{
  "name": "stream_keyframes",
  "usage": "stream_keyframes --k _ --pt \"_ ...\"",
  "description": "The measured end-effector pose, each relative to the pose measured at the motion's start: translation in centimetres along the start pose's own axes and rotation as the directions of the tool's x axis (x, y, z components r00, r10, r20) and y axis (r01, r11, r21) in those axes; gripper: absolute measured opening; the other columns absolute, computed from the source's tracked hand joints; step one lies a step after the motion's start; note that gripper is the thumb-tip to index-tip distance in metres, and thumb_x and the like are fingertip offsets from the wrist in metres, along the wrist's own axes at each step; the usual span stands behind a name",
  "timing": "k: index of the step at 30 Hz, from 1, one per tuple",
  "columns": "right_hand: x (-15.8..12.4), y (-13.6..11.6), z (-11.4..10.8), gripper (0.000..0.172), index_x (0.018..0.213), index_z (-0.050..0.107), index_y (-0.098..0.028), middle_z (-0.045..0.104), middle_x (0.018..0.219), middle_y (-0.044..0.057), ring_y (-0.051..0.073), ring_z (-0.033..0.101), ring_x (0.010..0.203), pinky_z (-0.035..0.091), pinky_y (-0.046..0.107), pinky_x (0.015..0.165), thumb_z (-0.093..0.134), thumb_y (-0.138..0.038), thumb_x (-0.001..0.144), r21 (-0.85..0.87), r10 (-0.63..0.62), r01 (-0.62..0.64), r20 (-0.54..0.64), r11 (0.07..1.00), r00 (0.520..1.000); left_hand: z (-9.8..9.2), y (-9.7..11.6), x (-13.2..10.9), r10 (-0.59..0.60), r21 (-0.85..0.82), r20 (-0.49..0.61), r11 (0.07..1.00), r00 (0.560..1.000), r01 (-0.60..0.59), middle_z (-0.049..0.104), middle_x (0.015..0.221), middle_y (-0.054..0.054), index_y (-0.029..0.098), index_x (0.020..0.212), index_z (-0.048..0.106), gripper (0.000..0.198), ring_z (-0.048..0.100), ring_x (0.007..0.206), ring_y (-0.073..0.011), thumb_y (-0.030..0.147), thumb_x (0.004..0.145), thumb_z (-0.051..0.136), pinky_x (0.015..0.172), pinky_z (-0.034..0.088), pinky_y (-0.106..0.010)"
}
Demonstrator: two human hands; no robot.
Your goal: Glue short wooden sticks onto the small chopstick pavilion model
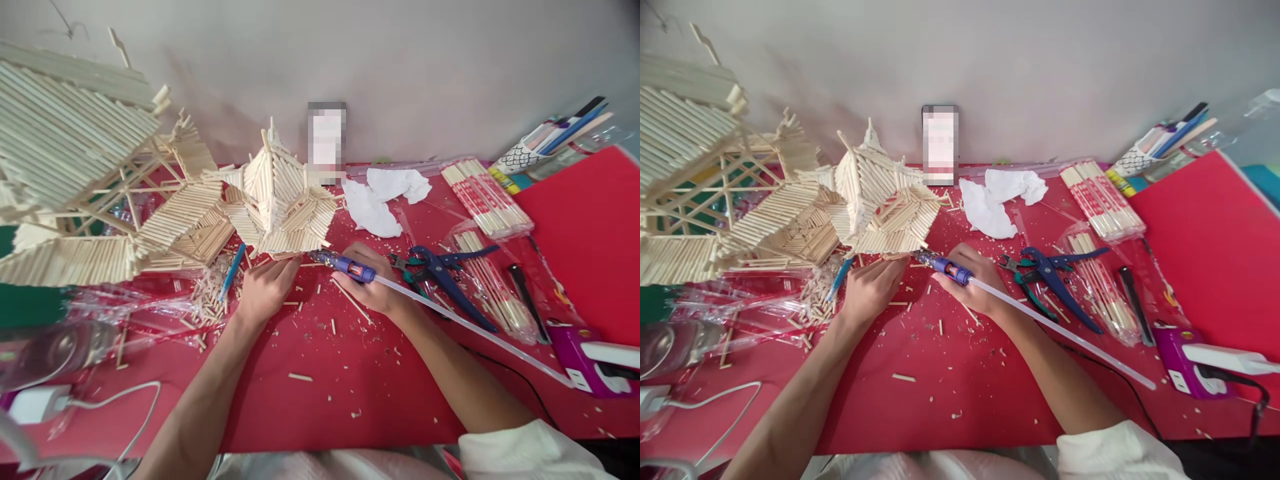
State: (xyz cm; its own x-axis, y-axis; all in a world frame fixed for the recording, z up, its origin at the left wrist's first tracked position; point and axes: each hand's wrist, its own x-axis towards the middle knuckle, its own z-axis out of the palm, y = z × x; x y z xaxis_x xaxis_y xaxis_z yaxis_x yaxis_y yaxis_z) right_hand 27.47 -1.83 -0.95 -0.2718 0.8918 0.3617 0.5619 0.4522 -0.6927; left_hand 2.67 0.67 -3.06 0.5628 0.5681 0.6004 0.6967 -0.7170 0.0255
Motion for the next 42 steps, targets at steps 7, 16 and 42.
stream_keyframes --k 7,16,42 --pt "0.0 0.3 0.9 0.035 0.084 0.059 -0.023 0.061 0.085 0.006 0.021 0.062 0.079 0.048 0.031 0.068 0.054 -0.051 0.103 -0.065 -0.033 0.03 -0.046 0.997 0.998 0.2 0.3 0.1 -0.042 0.054 -0.058 0.998 0.997 0.045 0.071 0.067 0.002 0.018 0.103 0.071 0.02 0.066 0.058 -0.0106 0.007 0.093 0.058 0.052 0.034 -0.024" --pt "0.3 0.6 1.5 0.039 0.079 0.057 -0.022 0.059 0.08 0.005 0.02 0.059 0.074 0.043 0.029 0.062 0.054 -0.052 0.104 -0.125 -0.08 0.07 -0.078 0.99 0.994 0.3 0.4 0.1 -0.051 0.039 -0.034 0.998 0.998 0.053 0.071 0.066 0.001 0.019 0.102 0.071 0.021 0.065 0.058 -0.011 0.008 0.094 0.055 0.052 0.034 -0.024" --pt "0.3 0.6 1.8 0.043 0.073 0.05 -0.022 0.056 0.072 0.003 0.017 0.055 0.065 0.037 0.029 0.057 0.053 -0.052 0.104 -0.16 -0.089 0.068 -0.125 0.985 0.988 0.3 0.2 0.5 0.004 0.034 -0.071 0.999 0.997 -0.002 0.075 0.072 0.0 0.016 0.103 0.071 0.018 0.069 0.06 -0.0119 0.007 0.094 0.057 0.052 0.039 -0.023"
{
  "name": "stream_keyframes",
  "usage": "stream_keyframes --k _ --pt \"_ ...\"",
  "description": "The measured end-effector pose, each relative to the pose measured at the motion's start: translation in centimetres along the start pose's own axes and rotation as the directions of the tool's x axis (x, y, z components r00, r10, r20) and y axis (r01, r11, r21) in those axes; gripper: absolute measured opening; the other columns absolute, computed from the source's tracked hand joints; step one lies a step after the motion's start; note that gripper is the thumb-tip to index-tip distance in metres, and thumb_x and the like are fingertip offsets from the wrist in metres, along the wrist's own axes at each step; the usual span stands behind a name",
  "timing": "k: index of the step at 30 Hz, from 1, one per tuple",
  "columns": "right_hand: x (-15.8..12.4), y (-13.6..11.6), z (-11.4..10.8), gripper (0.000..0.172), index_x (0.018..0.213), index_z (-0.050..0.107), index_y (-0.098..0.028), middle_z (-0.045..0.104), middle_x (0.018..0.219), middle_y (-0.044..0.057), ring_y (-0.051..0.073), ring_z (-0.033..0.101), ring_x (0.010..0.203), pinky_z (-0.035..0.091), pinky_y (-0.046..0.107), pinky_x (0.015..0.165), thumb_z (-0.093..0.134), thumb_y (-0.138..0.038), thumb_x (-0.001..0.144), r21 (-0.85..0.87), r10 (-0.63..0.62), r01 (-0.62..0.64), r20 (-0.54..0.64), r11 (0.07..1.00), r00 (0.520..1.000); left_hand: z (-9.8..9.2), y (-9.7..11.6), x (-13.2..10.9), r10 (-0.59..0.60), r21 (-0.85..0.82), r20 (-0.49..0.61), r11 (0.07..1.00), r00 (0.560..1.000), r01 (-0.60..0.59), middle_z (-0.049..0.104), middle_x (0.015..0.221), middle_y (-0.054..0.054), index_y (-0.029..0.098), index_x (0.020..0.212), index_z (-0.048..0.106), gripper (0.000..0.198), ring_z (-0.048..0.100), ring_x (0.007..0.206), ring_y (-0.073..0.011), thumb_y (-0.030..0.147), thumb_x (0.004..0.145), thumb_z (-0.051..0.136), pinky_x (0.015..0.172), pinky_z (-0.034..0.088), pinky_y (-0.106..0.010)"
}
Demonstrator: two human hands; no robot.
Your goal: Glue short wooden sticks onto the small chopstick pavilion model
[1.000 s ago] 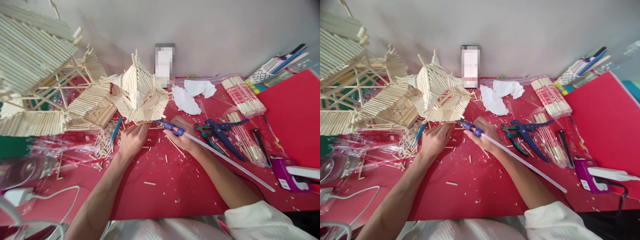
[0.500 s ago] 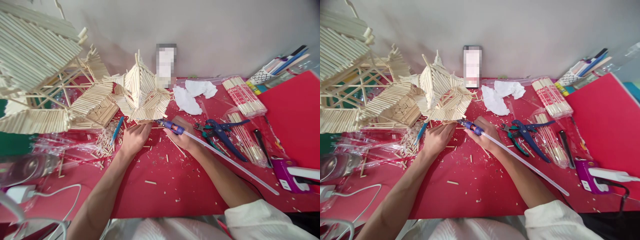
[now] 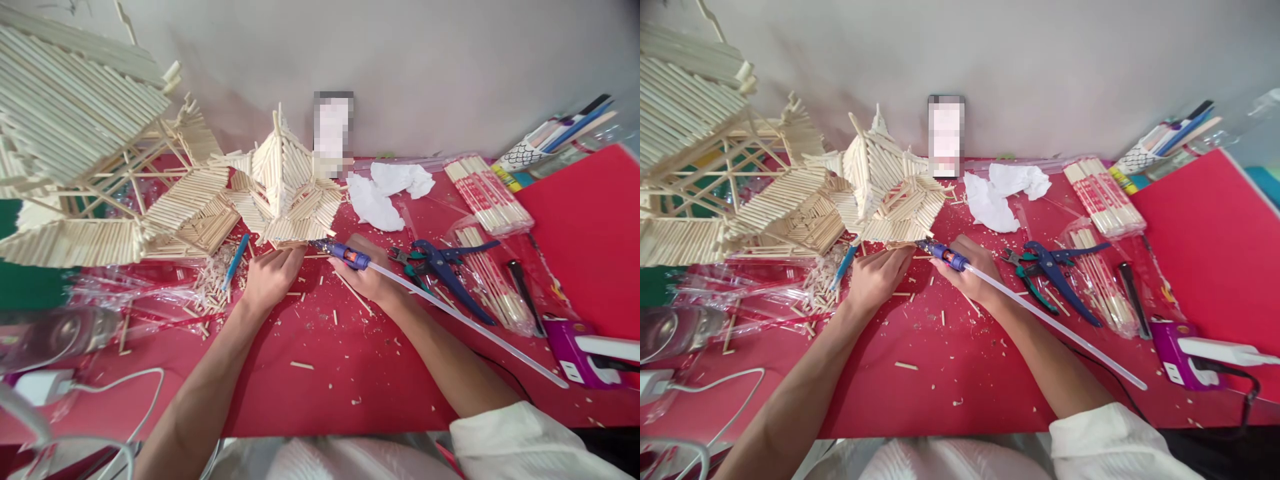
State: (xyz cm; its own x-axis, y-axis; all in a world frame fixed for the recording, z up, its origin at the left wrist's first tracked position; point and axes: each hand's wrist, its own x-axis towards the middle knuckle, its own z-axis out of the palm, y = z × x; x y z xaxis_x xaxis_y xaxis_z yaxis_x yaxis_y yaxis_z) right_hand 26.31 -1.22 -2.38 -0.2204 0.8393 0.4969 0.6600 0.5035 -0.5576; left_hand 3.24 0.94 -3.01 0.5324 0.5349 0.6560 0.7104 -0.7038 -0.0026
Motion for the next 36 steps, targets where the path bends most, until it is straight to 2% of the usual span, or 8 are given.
stream_keyframes --k 7,11,15,20,26,36 --pt "-0.1 -0.1 -0.3 0.042 0.072 0.05 -0.022 0.056 0.072 0.002 0.017 0.056 0.065 0.038 0.028 0.058 0.055 -0.051 0.103 0.017 0.018 -0.018 0.013 1.0 1.0 0.0 0.1 -0.1 -0.005 0.025 0.016 1.0 1.0 0.004 0.072 0.067 0.0 0.016 0.101 0.071 0.017 0.068 0.059 -0.0112 0.01 0.097 0.056 0.051 0.038 -0.022" --pt "-0.1 -0.1 -0.6 0.038 0.076 0.052 -0.023 0.058 0.076 0.004 0.019 0.059 0.071 0.044 0.03 0.063 0.055 -0.051 0.102 0.127 0.039 -0.039 0.005 0.991 0.999 -0.1 0.1 0.0 0.003 0.031 0.007 1.0 1.0 -0.004 0.071 0.066 0.001 0.016 0.098 0.071 0.017 0.066 0.057 -0.0106 0.01 0.096 0.056 0.051 0.039 -0.022" --pt "-0.2 0.2 -1.3 0.036 0.081 0.055 -0.023 0.061 0.078 0.005 0.022 0.061 0.074 0.048 0.033 0.068 0.054 -0.053 0.101 0.194 0.081 -0.089 0.048 0.977 0.996 -0.2 0.2 0.0 -0.005 0.033 0.006 0.999 1.0 0.005 0.07 0.065 0.002 0.017 0.096 0.071 0.016 0.065 0.056 -0.0104 0.008 0.095 0.057 0.051 0.038 -0.023" --pt "-0.1 0.5 -1.5 0.038 0.076 0.051 -0.024 0.059 0.075 0.004 0.021 0.058 0.072 0.045 0.031 0.065 0.056 -0.054 0.099 0.176 0.127 -0.144 0.101 0.974 0.987 -0.1 0.2 -0.1 -0.035 0.043 -0.01 0.998 0.999 0.036 0.069 0.061 0.003 0.018 0.095 0.071 0.016 0.064 0.054 -0.01 0.008 0.094 0.058 0.049 0.035 -0.023" --pt "0.1 0.4 -1.1 0.039 0.075 0.049 -0.024 0.058 0.072 0.001 0.018 0.056 0.066 0.04 0.029 0.06 0.055 -0.052 0.1 0.138 0.121 -0.137 0.123 0.981 0.985 -0.1 0.4 0.3 -0.079 0.018 -0.043 0.997 0.996 0.08 0.069 0.06 0.004 0.018 0.092 0.071 0.015 0.064 0.053 -0.0099 0.01 0.094 0.059 0.05 0.035 -0.023" --pt "0.2 0.3 -1.2 0.038 0.076 0.049 -0.024 0.06 0.07 0.001 0.019 0.059 0.064 0.045 0.029 0.061 0.054 -0.054 0.099 0.16 0.193 -0.215 0.144 0.963 0.971 -0.1 0.4 0.3 -0.131 0.016 -0.068 0.991 0.989 0.132 0.067 0.057 0.004 0.02 0.088 0.069 0.013 0.062 0.049 -0.009 0.013 0.094 0.059 0.049 0.032 -0.022"
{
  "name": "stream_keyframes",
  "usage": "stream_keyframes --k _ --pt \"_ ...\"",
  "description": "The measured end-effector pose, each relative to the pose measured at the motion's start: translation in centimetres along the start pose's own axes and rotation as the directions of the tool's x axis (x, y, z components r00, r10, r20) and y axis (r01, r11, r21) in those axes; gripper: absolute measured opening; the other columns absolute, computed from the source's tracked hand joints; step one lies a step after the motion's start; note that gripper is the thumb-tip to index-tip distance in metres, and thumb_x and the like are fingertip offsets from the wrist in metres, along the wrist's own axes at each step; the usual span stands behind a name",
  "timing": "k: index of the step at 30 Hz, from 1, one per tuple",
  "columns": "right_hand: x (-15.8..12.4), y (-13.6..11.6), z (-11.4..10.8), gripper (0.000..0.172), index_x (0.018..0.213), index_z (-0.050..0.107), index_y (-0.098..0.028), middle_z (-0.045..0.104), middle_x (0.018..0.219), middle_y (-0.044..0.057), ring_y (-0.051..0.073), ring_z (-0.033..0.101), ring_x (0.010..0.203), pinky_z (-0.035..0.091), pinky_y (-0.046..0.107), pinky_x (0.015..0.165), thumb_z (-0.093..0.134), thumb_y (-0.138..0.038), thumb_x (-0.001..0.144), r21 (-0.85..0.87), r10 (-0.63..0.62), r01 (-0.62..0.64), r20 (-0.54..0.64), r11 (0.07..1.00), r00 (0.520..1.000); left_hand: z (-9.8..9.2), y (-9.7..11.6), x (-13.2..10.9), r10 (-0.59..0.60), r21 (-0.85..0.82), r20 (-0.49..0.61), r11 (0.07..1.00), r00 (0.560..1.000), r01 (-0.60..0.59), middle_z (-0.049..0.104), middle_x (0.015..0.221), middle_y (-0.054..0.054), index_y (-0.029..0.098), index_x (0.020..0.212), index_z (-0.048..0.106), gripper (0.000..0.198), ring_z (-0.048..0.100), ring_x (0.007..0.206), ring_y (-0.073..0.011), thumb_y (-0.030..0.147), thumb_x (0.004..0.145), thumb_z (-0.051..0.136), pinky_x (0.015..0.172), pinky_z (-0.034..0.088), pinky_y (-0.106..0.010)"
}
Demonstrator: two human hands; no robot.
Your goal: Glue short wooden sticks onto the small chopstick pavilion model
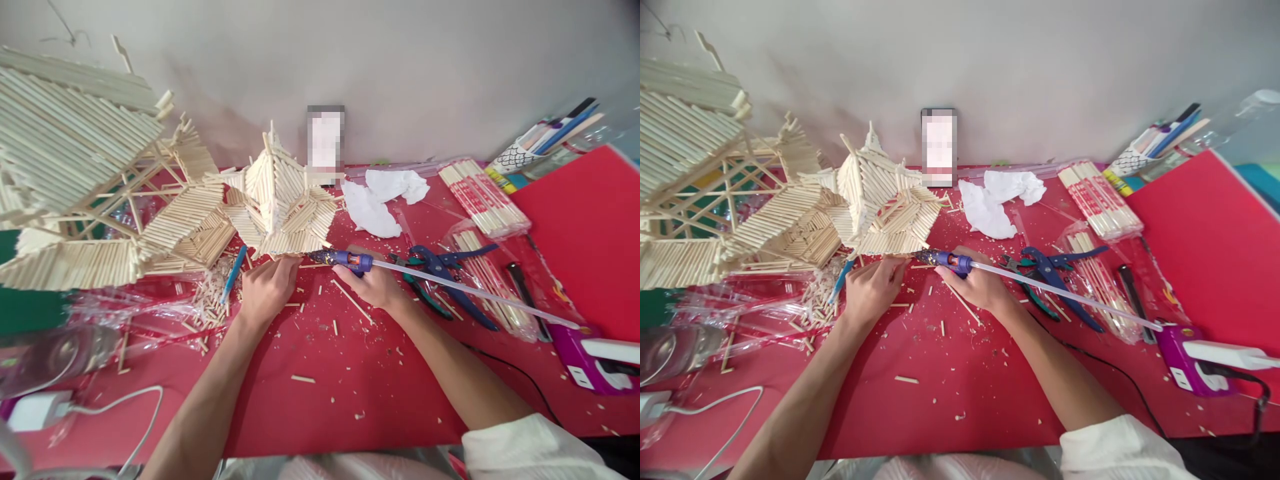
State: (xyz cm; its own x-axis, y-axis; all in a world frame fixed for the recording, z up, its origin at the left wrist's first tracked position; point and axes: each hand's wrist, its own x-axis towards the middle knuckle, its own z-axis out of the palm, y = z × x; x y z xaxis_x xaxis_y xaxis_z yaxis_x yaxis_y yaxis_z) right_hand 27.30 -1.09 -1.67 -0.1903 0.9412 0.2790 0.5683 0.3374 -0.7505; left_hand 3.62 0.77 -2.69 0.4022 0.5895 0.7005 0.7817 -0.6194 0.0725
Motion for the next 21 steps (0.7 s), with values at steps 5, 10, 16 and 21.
stream_keyframes --k 5,10,16,21 --pt "-0.03 -0.06 0.01 0.037 0.075 0.053 -0.024 0.062 0.069 0.001 0.02 0.061 0.064 0.045 0.029 0.059 0.056 -0.053 0.098 0.035 0.025 -0.025 0.013 0.999 1.0 0.07 0.0 -0.04 -0.02 0.0 -0.002 1.0 1.0 0.02 0.064 0.054 0.004 0.02 0.085 0.068 0.013 0.061 0.048 -0.0095 0.014 0.094 0.06 0.049 0.03 -0.022" --pt "-0.2 0.22 -0.04 0.039 0.075 0.052 -0.024 0.063 0.068 0.001 0.02 0.062 0.063 0.046 0.03 0.058 0.058 -0.056 0.097 0.035 0.059 -0.059 0.003 0.998 0.998 0.12 0.06 -0.01 -0.047 -0.011 0.003 0.999 0.999 0.047 0.063 0.053 0.004 0.02 0.084 0.068 0.014 0.059 0.047 -0.0096 0.017 0.095 0.059 0.049 0.029 -0.023" --pt "-0.23 0.4 0.03 0.038 0.075 0.052 -0.024 0.062 0.067 0.001 0.02 0.061 0.062 0.046 0.03 0.058 0.059 -0.055 0.097 0.055 0.051 -0.05 -0.004 0.997 0.999 0.06 0.14 0.09 -0.034 0.004 -0.013 0.999 0.999 0.034 0.063 0.053 0.004 0.019 0.083 0.066 0.014 0.059 0.046 -0.009 0.016 0.095 0.061 0.048 0.029 -0.023" --pt "-0.26 0.49 0.03 0.037 0.077 0.055 -0.024 0.064 0.069 0.001 0.021 0.063 0.064 0.047 0.03 0.059 0.059 -0.055 0.097 0.042 0.068 -0.068 -0.004 0.997 0.998 0.14 0.12 0.01 -0.05 0.031 -0.002 0.998 0.999 0.05 0.061 0.051 0.004 0.02 0.08 0.066 0.018 0.058 0.044 -0.0094 0.02 0.097 0.059 0.048 0.029 -0.023"
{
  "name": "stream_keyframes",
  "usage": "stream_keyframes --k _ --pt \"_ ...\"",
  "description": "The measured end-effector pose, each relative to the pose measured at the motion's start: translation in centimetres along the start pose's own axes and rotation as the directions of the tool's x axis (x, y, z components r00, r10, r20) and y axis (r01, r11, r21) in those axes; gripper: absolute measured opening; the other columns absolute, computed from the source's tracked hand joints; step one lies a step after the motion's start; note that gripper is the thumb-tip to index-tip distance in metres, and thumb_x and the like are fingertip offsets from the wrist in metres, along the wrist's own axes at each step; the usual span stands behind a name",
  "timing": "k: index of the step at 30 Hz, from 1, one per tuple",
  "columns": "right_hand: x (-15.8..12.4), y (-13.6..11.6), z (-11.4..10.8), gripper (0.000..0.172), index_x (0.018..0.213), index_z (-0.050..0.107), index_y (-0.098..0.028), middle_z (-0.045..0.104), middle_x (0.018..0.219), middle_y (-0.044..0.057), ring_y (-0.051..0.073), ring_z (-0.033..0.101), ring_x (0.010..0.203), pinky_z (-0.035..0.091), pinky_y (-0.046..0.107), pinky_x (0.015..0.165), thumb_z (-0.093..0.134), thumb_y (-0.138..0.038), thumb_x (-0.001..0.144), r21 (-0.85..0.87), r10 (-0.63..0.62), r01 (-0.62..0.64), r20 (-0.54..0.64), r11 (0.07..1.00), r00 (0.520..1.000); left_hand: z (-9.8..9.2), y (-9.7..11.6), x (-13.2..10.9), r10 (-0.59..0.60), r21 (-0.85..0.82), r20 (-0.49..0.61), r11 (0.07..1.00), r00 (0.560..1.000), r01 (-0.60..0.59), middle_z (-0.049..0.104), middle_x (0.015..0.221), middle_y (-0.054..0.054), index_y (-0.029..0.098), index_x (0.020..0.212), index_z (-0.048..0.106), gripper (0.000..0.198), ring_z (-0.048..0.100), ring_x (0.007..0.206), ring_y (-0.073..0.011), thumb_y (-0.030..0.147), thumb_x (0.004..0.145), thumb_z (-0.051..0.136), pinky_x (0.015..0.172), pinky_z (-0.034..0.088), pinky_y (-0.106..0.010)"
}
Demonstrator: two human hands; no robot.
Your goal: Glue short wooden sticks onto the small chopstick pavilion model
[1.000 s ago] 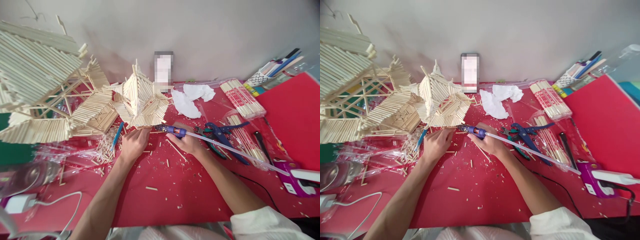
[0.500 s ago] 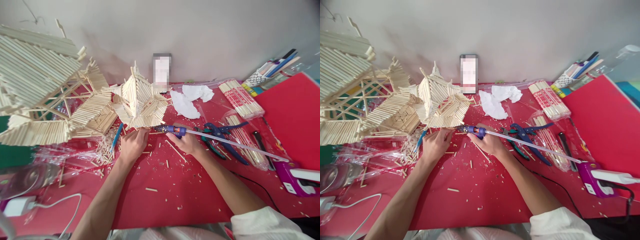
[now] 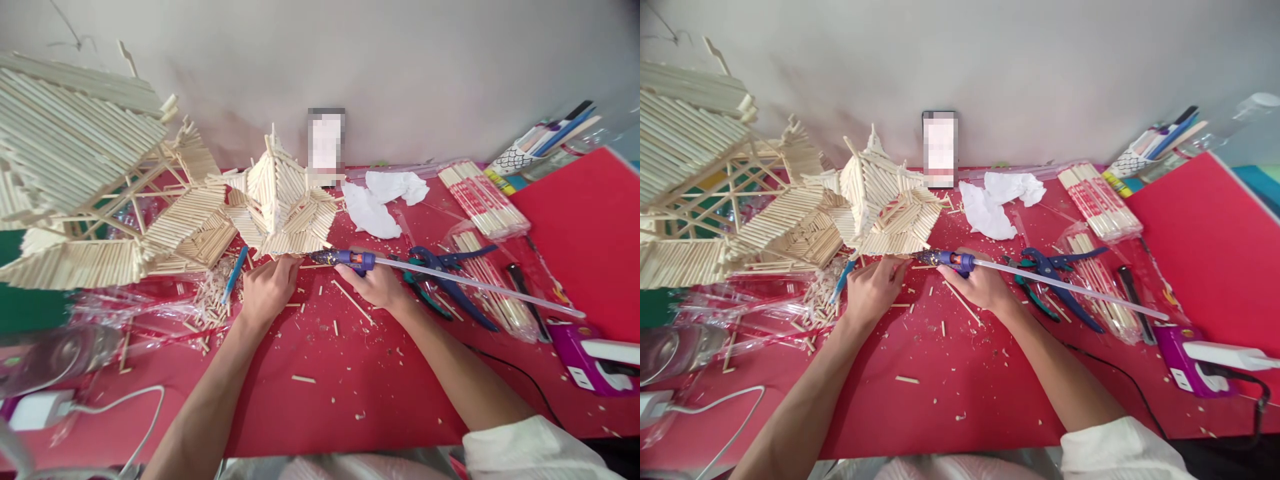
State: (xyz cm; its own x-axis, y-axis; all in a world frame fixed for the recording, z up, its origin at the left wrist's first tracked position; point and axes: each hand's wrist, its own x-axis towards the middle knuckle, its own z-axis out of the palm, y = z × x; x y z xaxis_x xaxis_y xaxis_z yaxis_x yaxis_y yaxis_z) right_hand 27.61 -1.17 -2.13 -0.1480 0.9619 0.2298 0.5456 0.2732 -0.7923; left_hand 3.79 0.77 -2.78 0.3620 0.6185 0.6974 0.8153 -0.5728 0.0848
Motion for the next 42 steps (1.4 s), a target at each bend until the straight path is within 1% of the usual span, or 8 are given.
stream_keyframes --k 14,19,23,28,30,33,37,42 --pt "-0.1 0.3 -0.8 0.042 0.083 0.061 -0.023 0.061 0.063 -0.001 0.02 0.064 0.063 0.047 0.029 0.058 0.055 -0.062 0.097 0.084 0.077 -0.084 0.08 0.993 0.994 0.0 0.0 -0.1 -0.021 -0.029 0.004 0.999 1.0 0.021 0.063 0.053 0.003 0.02 0.083 0.067 0.017 0.058 0.046 -0.0098 0.022 0.098 0.059 0.048 0.027 -0.024" --pt "-0.1 0.6 -1.5 0.041 0.092 0.066 -0.023 0.071 0.078 0.002 0.023 0.069 0.074 0.05 0.03 0.066 0.058 -0.063 0.097 -0.036 0.066 -0.062 0.113 0.997 0.991 0.2 0.0 -0.2 -0.043 0.006 0.004 0.999 0.999 0.043 0.059 0.05 0.004 0.02 0.083 0.067 0.017 0.055 0.045 -0.0098 0.024 0.098 0.059 0.048 0.027 -0.024" --pt "0.1 1.0 -2.9 0.044 0.09 0.071 -0.023 0.07 0.072 0.003 0.026 0.069 0.074 0.048 0.03 0.061 0.057 -0.065 0.095 -0.122 0.109 -0.087 0.181 0.989 0.977 0.2 -0.1 -0.2 -0.022 0.03 -0.014 0.999 1.0 0.022 0.061 0.051 0.003 0.019 0.082 0.066 0.017 0.056 0.044 -0.0101 0.025 0.097 0.061 0.049 0.027 -0.024" --pt "0.5 0.8 -5.7 0.021 0.094 0.068 -0.02 0.072 0.082 0.002 0.023 0.066 0.076 0.049 0.029 0.068 0.069 -0.04 0.088 -0.159 0.148 -0.106 0.281 0.982 0.948 0.2 0.0 -0.1 -0.096 0.042 0.061 0.995 0.993 0.094 0.063 0.052 0.001 0.019 0.079 0.065 0.021 0.059 0.047 -0.0113 0.027 0.097 0.058 0.049 0.025 -0.025" --pt "0.6 0.6 -6.7 0.013 0.089 0.065 -0.018 0.068 0.074 0.001 0.021 0.063 0.069 0.047 0.027 0.064 0.069 -0.03 0.084 -0.233 0.239 -0.173 0.297 0.957 0.925 0.2 0.0 -0.1 -0.126 0.038 0.098 0.992 0.987 0.123 0.064 0.053 0.001 0.019 0.079 0.065 0.023 0.06 0.048 -0.0117 0.029 0.098 0.056 0.049 0.025 -0.025" --pt "0.6 0.8 -7.5 0.013 0.085 0.062 -0.018 0.069 0.075 0.003 0.021 0.064 0.069 0.045 0.027 0.061 0.066 -0.031 0.087 -0.327 0.321 -0.243 0.211 0.913 0.923 0.1 0.1 0.0 -0.14 0.022 0.112 0.99 0.984 0.139 0.065 0.054 0.0 0.019 0.08 0.067 0.025 0.06 0.049 -0.012 0.031 0.099 0.056 0.049 0.023 -0.026" --pt "0.5 1.1 -7.2 0.02 0.092 0.062 -0.018 0.072 0.093 0.009 0.025 0.068 0.082 0.047 0.03 0.068 0.066 -0.037 0.094 -0.477 0.216 -0.124 0.142 0.87 0.966 0.1 0.1 -0.1 -0.162 0.03 0.138 0.987 0.977 0.159 0.066 0.056 -0.001 0.019 0.08 0.068 0.025 0.06 0.05 -0.0129 0.032 0.098 0.057 0.05 0.024 -0.026" --pt "0.6 1.4 -5.5 0.023 0.107 0.064 -0.014 0.07 0.107 0.016 0.031 0.069 0.096 0.049 0.035 0.077 0.066 -0.035 0.098 -0.727 0.197 -0.055 0.112 0.684 0.974 0.1 0.1 0.0 -0.194 0.039 0.19 0.981 0.962 0.19 0.068 0.058 -0.002 0.018 0.083 0.069 0.026 0.061 0.051 -0.0137 0.035 0.099 0.057 0.05 0.025 -0.027"
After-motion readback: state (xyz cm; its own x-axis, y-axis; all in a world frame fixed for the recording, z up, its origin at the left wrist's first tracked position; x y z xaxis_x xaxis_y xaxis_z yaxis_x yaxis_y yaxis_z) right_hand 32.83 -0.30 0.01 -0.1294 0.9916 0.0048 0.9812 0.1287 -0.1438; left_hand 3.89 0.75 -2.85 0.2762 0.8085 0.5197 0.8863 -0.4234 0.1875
